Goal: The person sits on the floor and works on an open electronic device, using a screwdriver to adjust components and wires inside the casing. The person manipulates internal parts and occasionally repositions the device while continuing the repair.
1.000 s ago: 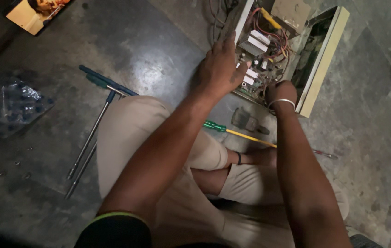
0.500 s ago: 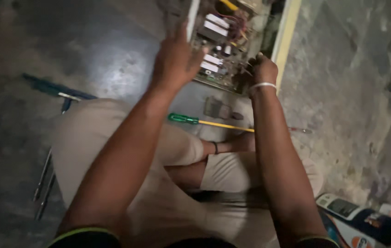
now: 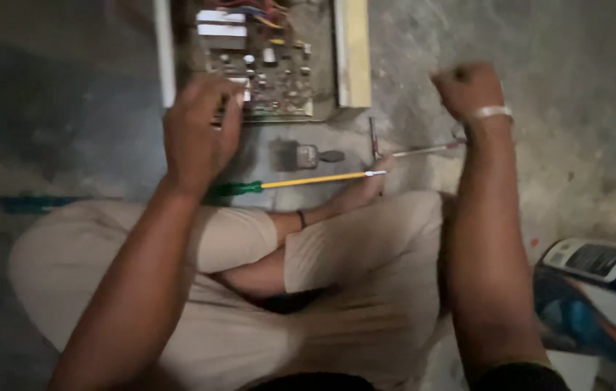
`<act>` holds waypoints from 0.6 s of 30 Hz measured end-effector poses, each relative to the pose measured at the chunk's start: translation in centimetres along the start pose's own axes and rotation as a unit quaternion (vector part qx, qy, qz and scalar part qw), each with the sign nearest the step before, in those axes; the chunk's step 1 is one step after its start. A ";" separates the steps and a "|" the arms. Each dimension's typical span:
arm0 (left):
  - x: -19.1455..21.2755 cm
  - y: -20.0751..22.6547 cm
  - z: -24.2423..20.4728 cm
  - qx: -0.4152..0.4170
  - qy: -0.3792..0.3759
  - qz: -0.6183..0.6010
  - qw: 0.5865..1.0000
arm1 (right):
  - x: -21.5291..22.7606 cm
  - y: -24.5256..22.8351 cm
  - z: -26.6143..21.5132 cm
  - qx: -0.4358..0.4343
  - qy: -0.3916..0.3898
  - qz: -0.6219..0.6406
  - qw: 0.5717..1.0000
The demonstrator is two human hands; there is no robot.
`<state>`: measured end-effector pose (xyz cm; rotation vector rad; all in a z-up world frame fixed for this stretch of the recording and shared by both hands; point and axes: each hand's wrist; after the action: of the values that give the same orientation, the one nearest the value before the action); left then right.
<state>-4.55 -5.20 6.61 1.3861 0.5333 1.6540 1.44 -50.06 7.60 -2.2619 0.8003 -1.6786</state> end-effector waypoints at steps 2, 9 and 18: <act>-2.5 1.5 -0.1 -0.025 -0.079 -0.001 0.997 | -0.6 0.2 1.7 0.098 0.068 -0.039 0.992; -12.7 -0.9 2.8 -0.013 -0.154 0.100 0.983 | -2.3 -1.9 1.2 0.139 0.030 0.061 0.988; -19.1 -5.4 6.8 0.189 -0.174 0.320 0.912 | -2.8 -4.6 0.0 0.202 0.023 0.122 0.972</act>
<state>3.36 -19.70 -6.32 2.2719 0.1940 1.7849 2.29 -44.71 7.49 -1.7820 0.6438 -1.6106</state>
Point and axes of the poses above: each hand's wrist, its own z-axis towards the middle knuckle, its own x-axis out of the back of the hand, y = z × x, and after that the axes turned 9 degrees about -y, right-handed
